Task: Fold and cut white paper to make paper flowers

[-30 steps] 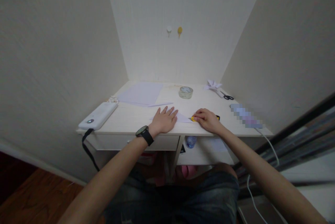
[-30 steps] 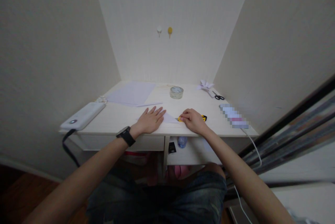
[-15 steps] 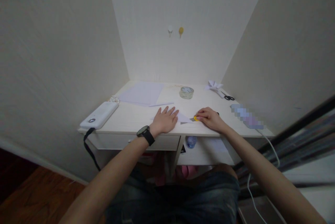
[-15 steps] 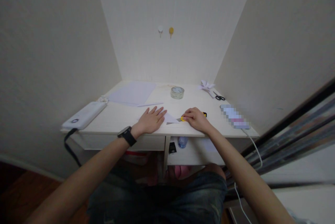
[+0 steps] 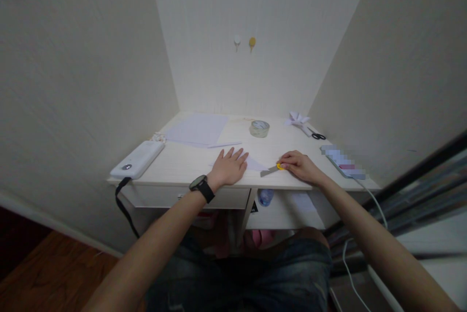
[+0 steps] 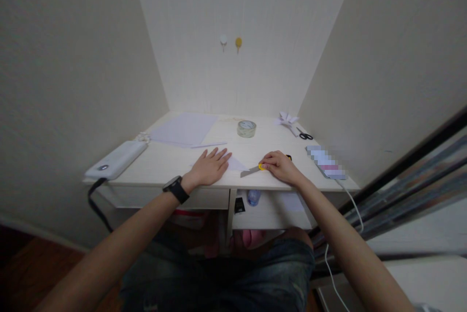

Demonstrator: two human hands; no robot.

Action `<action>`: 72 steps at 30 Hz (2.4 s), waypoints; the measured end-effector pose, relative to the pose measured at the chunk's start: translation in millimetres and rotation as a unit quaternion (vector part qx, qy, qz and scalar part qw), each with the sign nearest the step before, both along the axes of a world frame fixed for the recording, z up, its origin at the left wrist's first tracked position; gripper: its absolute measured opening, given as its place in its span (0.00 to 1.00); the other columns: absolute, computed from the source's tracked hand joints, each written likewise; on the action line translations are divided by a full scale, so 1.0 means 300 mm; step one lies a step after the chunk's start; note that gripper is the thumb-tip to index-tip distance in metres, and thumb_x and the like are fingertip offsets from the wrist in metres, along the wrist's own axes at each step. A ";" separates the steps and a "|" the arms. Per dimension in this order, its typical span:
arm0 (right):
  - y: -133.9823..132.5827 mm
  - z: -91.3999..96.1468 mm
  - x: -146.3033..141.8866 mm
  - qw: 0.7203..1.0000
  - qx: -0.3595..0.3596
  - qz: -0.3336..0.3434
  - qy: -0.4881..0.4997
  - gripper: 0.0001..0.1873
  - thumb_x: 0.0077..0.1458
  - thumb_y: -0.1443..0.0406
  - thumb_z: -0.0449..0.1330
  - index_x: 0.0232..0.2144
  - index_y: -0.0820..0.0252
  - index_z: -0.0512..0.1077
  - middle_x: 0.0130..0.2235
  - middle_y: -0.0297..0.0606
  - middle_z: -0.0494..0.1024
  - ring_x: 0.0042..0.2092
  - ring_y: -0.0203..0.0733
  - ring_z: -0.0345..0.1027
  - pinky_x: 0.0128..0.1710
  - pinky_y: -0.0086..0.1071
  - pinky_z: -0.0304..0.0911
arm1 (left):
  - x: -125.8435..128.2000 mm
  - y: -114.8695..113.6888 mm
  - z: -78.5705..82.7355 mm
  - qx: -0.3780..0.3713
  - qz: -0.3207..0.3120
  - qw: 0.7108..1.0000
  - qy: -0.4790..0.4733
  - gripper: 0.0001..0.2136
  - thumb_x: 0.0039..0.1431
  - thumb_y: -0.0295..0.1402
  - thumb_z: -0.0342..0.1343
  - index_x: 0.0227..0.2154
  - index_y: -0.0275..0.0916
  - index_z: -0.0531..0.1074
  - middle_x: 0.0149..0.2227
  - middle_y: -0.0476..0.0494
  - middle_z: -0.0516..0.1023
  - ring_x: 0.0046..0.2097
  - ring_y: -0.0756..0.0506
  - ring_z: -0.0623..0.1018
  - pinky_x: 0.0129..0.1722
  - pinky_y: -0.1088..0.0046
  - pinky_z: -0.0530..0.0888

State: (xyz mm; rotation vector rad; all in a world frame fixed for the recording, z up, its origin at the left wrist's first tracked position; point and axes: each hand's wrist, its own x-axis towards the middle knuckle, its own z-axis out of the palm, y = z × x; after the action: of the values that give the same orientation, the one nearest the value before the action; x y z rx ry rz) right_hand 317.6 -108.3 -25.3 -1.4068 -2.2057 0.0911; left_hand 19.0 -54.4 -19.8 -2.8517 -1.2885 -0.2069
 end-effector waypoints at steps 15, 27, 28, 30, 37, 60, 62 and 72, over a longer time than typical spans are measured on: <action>-0.004 -0.032 0.014 0.988 0.043 -0.136 -0.057 0.17 0.64 0.59 0.54 0.44 0.56 0.81 0.42 0.43 0.80 0.43 0.46 0.71 0.45 0.36 0.63 | 0.023 -0.028 0.102 0.099 -0.144 0.983 0.048 0.14 0.68 0.40 0.49 0.41 0.36 0.76 0.46 0.37 0.80 0.48 0.39 0.79 0.44 0.63 0.74; -0.002 -0.038 0.017 0.987 0.048 -0.140 -0.056 0.17 0.64 0.60 0.54 0.43 0.56 0.81 0.41 0.43 0.80 0.42 0.46 0.70 0.45 0.35 0.62 | 0.057 -0.091 0.151 0.160 -0.161 0.970 0.090 0.10 0.62 0.22 0.50 0.33 0.31 0.78 0.30 0.32 0.81 0.37 0.37 0.82 0.34 0.63 0.73; -0.001 -0.039 0.018 0.988 0.048 -0.139 -0.055 0.17 0.64 0.60 0.54 0.43 0.56 0.81 0.41 0.42 0.80 0.42 0.46 0.70 0.45 0.35 0.62 | 0.053 -0.090 0.160 0.156 -0.148 0.974 0.067 0.11 0.62 0.23 0.50 0.33 0.31 0.79 0.31 0.32 0.81 0.37 0.36 0.82 0.34 0.62 0.74; 0.001 -0.041 0.018 0.988 0.046 -0.137 -0.053 0.16 0.64 0.60 0.54 0.43 0.56 0.81 0.41 0.43 0.80 0.43 0.46 0.70 0.45 0.35 0.62 | 0.042 -0.081 0.189 0.131 -0.125 0.983 -0.022 0.11 0.63 0.26 0.51 0.33 0.33 0.80 0.33 0.32 0.82 0.37 0.37 0.82 0.36 0.61 0.74; 0.004 -0.038 0.015 0.987 0.038 -0.147 -0.048 0.16 0.64 0.59 0.55 0.43 0.58 0.81 0.43 0.44 0.80 0.44 0.48 0.71 0.46 0.36 0.63 | 0.012 -0.011 0.271 -0.151 0.048 0.781 -0.604 0.09 0.56 0.36 0.63 0.35 0.35 0.79 0.37 0.40 0.82 0.37 0.45 0.80 0.34 0.70 0.77; 0.005 -0.018 -0.060 0.980 0.057 -0.161 -0.106 0.20 0.66 0.56 0.51 0.44 0.57 0.81 0.42 0.45 0.79 0.43 0.47 0.71 0.45 0.37 0.63 | -0.059 0.026 0.079 0.082 0.011 0.982 -0.170 0.13 0.65 0.37 0.47 0.44 0.36 0.71 0.46 0.36 0.77 0.51 0.40 0.74 0.51 0.61 0.68; 0.011 -0.014 -0.082 0.980 0.057 -0.158 -0.108 0.20 0.66 0.56 0.51 0.44 0.56 0.81 0.42 0.45 0.79 0.43 0.47 0.71 0.45 0.37 0.63 | -0.040 0.041 0.052 0.089 -0.067 0.988 -0.106 0.19 0.69 0.37 0.41 0.56 0.36 0.67 0.60 0.34 0.69 0.63 0.38 0.65 0.60 0.57 0.61; 0.018 -0.015 -0.113 0.983 0.053 -0.137 -0.108 0.20 0.66 0.56 0.51 0.43 0.57 0.80 0.42 0.47 0.78 0.44 0.48 0.70 0.46 0.38 0.62 | -0.024 0.087 -0.003 -0.007 -0.077 0.997 -0.006 0.27 0.71 0.48 0.30 0.68 0.47 0.55 0.71 0.44 0.52 0.70 0.34 0.52 0.65 0.44 0.50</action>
State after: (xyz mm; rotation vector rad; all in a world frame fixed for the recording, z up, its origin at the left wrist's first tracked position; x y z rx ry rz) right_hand 283.7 -102.9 -29.9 -1.7113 -2.1218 -0.2834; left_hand 11.7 -28.2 -20.7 -2.9676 -1.0746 -0.2162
